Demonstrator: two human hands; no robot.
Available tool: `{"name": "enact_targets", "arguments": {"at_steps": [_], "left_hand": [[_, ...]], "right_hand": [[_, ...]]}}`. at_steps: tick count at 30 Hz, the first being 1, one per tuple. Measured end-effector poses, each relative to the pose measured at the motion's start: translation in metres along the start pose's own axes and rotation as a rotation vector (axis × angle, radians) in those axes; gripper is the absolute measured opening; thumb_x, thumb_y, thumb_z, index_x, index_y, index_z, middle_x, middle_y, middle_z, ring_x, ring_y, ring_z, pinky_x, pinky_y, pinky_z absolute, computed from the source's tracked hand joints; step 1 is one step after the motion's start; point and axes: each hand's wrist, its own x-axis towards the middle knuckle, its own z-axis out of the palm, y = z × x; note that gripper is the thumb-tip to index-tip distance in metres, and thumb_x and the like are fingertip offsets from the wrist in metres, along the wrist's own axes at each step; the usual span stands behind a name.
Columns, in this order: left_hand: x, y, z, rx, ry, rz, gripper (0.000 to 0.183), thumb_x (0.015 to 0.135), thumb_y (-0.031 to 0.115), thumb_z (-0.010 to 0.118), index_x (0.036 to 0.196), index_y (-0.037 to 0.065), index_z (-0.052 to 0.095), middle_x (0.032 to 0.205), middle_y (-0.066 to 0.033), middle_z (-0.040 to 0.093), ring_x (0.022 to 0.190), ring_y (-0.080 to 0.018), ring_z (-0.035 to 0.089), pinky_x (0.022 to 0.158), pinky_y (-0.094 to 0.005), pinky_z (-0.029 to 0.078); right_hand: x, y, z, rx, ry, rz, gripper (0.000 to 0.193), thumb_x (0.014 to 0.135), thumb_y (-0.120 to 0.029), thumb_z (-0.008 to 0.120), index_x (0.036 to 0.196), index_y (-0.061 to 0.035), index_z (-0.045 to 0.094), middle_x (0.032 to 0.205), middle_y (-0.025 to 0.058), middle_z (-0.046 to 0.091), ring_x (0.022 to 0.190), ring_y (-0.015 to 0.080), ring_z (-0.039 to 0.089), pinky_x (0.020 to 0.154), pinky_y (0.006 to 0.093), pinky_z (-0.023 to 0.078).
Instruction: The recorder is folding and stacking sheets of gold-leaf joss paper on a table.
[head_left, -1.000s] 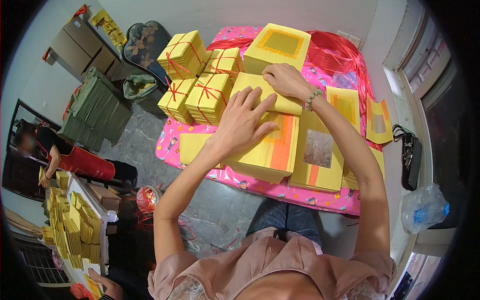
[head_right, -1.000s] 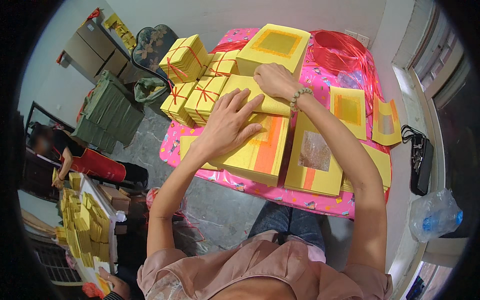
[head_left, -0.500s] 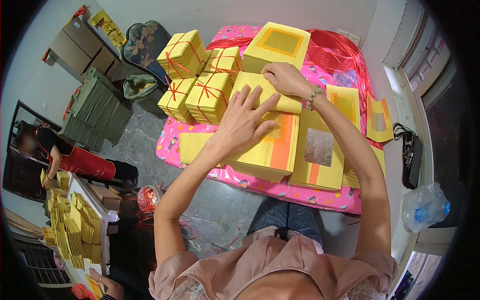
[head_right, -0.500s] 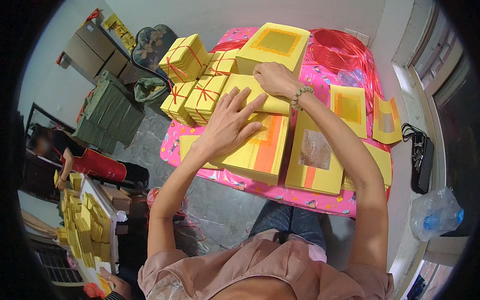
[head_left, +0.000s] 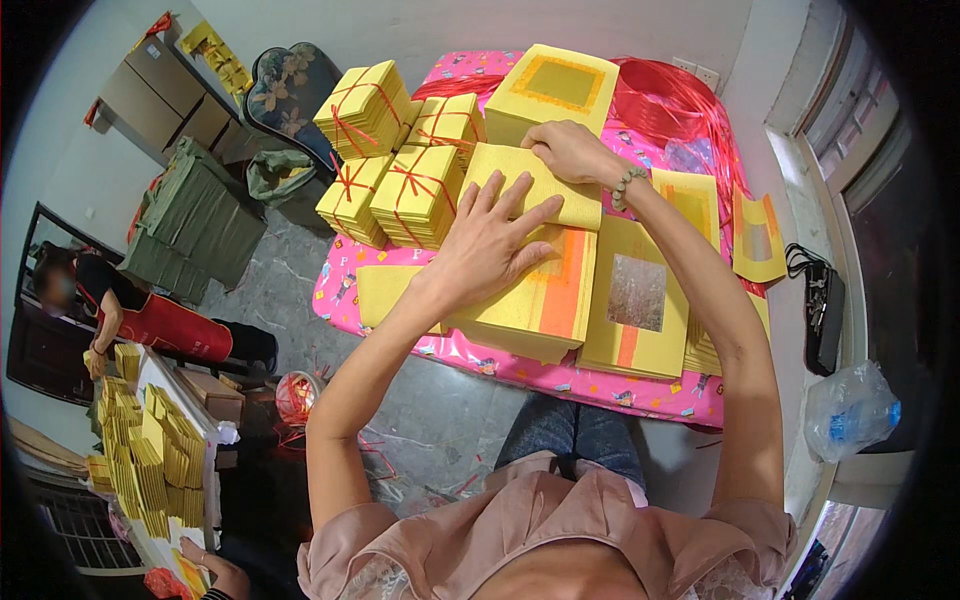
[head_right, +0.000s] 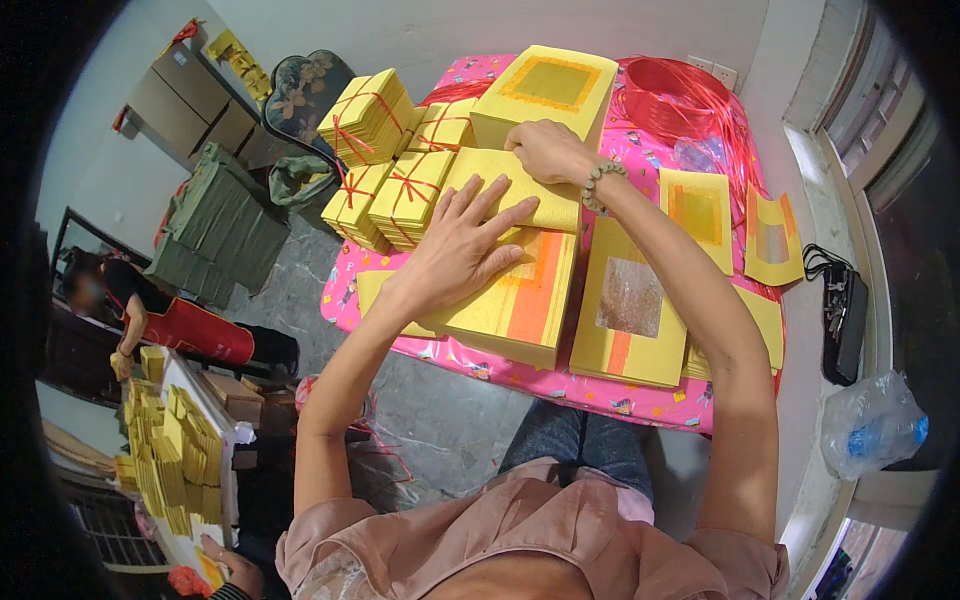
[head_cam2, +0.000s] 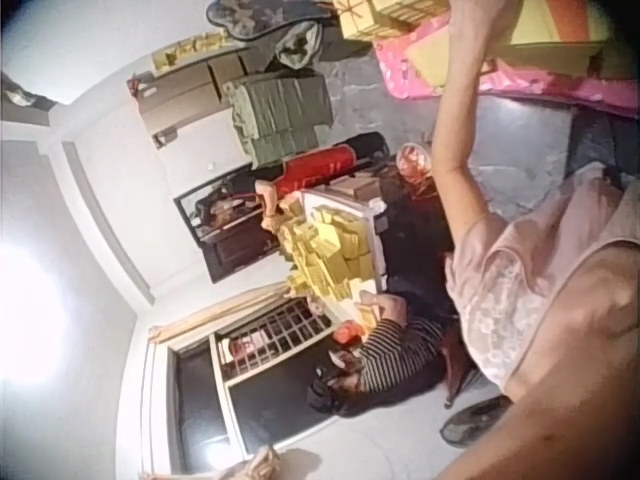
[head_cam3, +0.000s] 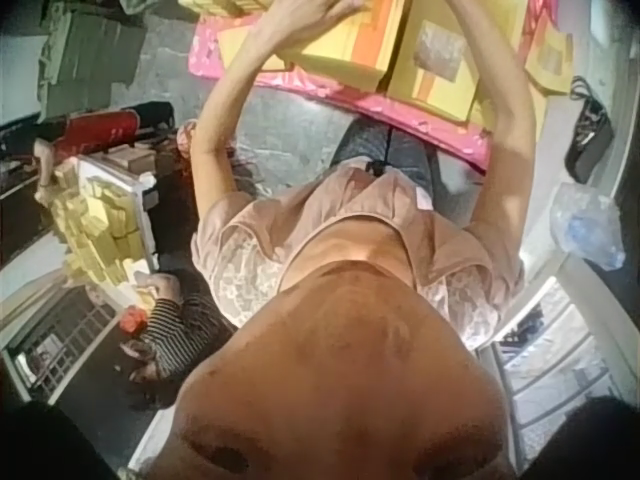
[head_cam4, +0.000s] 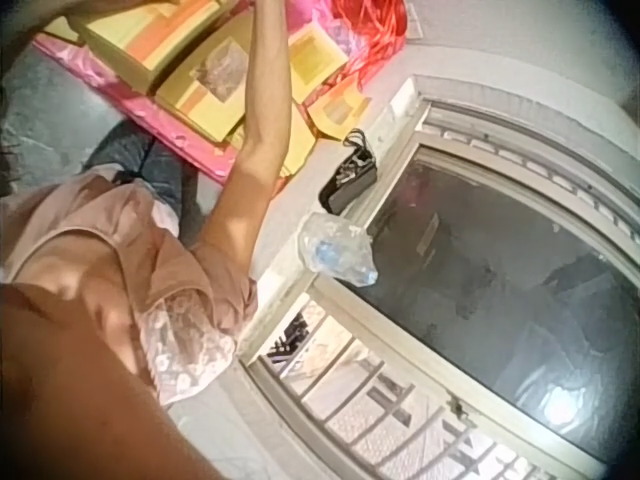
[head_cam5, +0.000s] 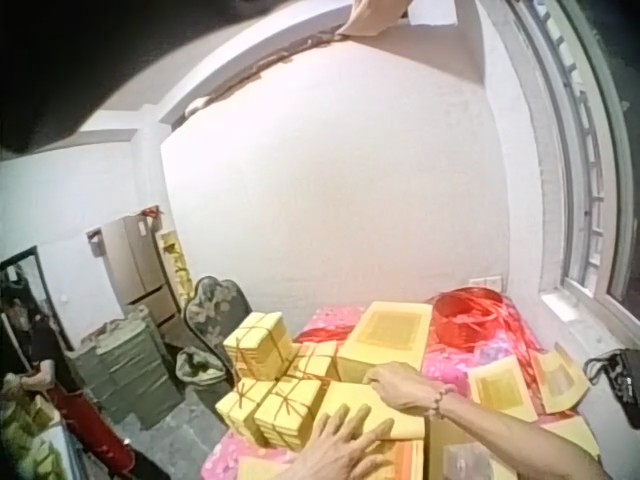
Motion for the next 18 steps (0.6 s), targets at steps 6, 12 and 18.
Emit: {"name": "enact_targets", "arguments": {"at_steps": [6,12,18], "left_hand": [[0.001,0.0,-0.001,-0.066,-0.03,-0.018,0.055,0.099,0.052,0.047,0.147,0.025,0.045,0.151,-0.023,0.04,0.138,-0.0523,0.031,0.112,-0.0615,0.026],[-0.002,-0.003,0.001,-0.074,-0.04,-0.022,0.056,0.099,0.053,0.046,0.147,0.025,0.045,0.151,-0.0229,0.04,0.139,-0.0529,0.031,0.112,-0.0618,0.026],[0.002,0.0,0.001,-0.062,-0.101,-0.046,0.054,0.1,0.051,0.047,0.149,0.028,0.043,0.155,-0.0182,0.035,0.141,-0.0494,0.029,0.116,-0.0577,0.023]], "right_hand": [[-0.001,0.003,0.003,0.001,0.015,-0.015,0.028,0.094,-0.015,0.052,0.112,-0.0015,0.069,0.109,0.0182,0.07,0.104,0.0351,0.065,0.093,0.045,0.049],[-0.002,-0.002,0.002,0.012,0.029,-0.03,0.027,0.092,-0.013,0.052,0.108,-0.0009,0.069,0.107,0.0201,0.07,0.103,0.0361,0.065,0.091,0.0461,0.05],[-0.014,-0.001,0.005,-0.031,0.081,-0.05,0.028,0.095,-0.014,0.051,0.115,-0.0005,0.065,0.114,0.0178,0.066,0.109,0.0351,0.061,0.094,0.0454,0.048]]}}
